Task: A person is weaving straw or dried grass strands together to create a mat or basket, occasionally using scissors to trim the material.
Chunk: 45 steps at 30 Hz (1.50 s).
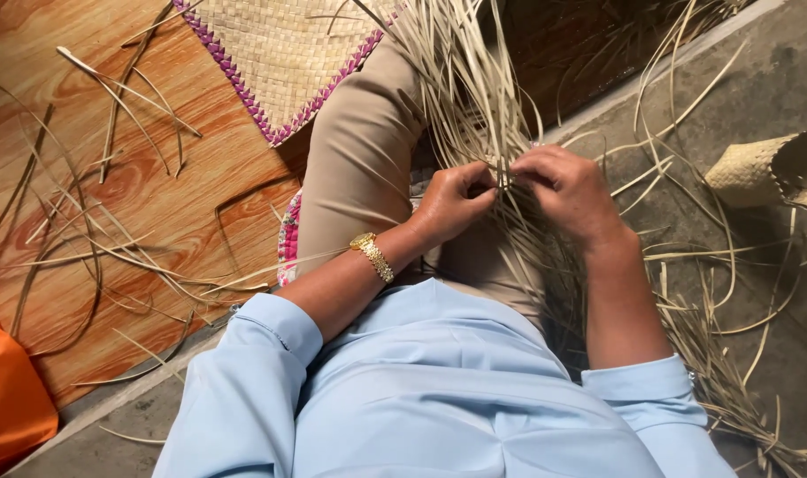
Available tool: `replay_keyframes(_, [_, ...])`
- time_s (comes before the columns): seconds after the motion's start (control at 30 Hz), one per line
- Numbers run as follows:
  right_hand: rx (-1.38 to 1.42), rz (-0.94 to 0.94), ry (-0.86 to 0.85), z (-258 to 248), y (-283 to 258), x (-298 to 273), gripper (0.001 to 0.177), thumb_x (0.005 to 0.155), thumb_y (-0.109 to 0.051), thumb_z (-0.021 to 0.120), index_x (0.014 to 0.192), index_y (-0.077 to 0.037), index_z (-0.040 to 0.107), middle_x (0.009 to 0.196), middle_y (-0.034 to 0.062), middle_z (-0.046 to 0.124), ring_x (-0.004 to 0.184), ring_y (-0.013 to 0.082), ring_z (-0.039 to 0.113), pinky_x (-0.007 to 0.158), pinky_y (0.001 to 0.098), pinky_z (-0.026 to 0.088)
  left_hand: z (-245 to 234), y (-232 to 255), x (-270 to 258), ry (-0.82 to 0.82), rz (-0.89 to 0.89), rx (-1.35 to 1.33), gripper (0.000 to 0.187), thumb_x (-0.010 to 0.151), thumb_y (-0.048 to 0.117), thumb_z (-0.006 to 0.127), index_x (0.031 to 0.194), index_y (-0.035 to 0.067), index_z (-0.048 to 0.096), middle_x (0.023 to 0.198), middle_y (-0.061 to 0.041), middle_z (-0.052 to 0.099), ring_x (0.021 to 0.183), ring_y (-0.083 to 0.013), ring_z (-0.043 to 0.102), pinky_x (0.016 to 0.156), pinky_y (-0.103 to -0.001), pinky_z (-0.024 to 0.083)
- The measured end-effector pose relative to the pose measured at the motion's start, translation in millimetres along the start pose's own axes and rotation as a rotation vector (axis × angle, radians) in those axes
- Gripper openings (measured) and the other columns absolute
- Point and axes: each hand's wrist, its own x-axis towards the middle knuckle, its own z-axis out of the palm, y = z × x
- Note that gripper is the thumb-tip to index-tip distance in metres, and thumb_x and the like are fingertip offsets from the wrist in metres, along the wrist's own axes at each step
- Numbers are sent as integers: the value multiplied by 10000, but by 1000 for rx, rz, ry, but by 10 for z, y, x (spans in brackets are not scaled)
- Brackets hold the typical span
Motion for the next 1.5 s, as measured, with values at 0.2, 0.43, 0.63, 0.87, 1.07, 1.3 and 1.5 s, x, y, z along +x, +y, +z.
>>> replay_keyframes(0.2, [70, 115, -64, -81, -67, -7, 84, 885, 16, 755, 966, -1, 738, 999, 171, 723, 923, 345, 712, 819, 432, 554, 4, 38, -24, -5, 1, 49, 88, 787, 166, 748, 865, 132, 724, 738, -85, 725, 727, -273, 716, 672, -378, 546])
replay_keyframes(0.43, [-29, 118, 79, 80, 121, -112, 139, 877, -35, 802, 994, -97, 759, 1001, 78, 689, 865, 278, 682, 750, 378, 545, -30, 112, -24, 7, 34, 39, 57, 795, 121, 736, 852, 121, 729, 726, -81, 722, 707, -257, 701, 671, -362, 546])
replay_keyframes(0.63, [17, 164, 60, 158, -132, -49, 92, 891, -122, 821, 955, -114, 754, 872, 71, 698, 858, 277, 706, 749, 363, 547, 2, -13, -19, 3, 88, 92, 82, 787, 106, 762, 859, 134, 734, 731, -78, 719, 739, -284, 705, 677, -362, 555])
replay_keyframes(0.87, [147, 279, 21, 96, -194, -24, 107, 861, -52, 772, 952, -68, 718, 814, 130, 717, 834, 240, 716, 746, 385, 528, -34, 49, -32, -61, -21, 12, 72, 822, 139, 739, 874, 89, 739, 798, -120, 756, 777, -280, 730, 717, -394, 556])
replay_keyframes(1.07, [181, 276, 31, 20, -273, -143, 123, 822, -3, 797, 899, -66, 726, 864, 137, 741, 857, 235, 725, 769, 365, 542, -16, 29, -5, -72, -13, 8, 67, 824, 158, 741, 868, 108, 742, 790, -102, 757, 786, -278, 736, 714, -387, 557])
replay_keyframes(1.3, [72, 198, 65, 127, -322, -347, 94, 834, -38, 807, 876, -93, 742, 1063, 94, 764, 970, 286, 722, 848, 386, 548, 21, -62, 52, -56, -219, -126, 101, 785, 216, 759, 826, 124, 767, 622, -18, 704, 597, -114, 657, 599, -260, 521])
replay_keyframes(1.5, [94, 125, 82, 157, -361, -357, 117, 811, -34, 806, 883, -89, 732, 1124, 104, 720, 1031, 292, 696, 900, 414, 530, -18, 91, 27, -61, -193, -59, 113, 780, 221, 763, 832, 120, 769, 585, -38, 686, 574, -132, 668, 569, -269, 515])
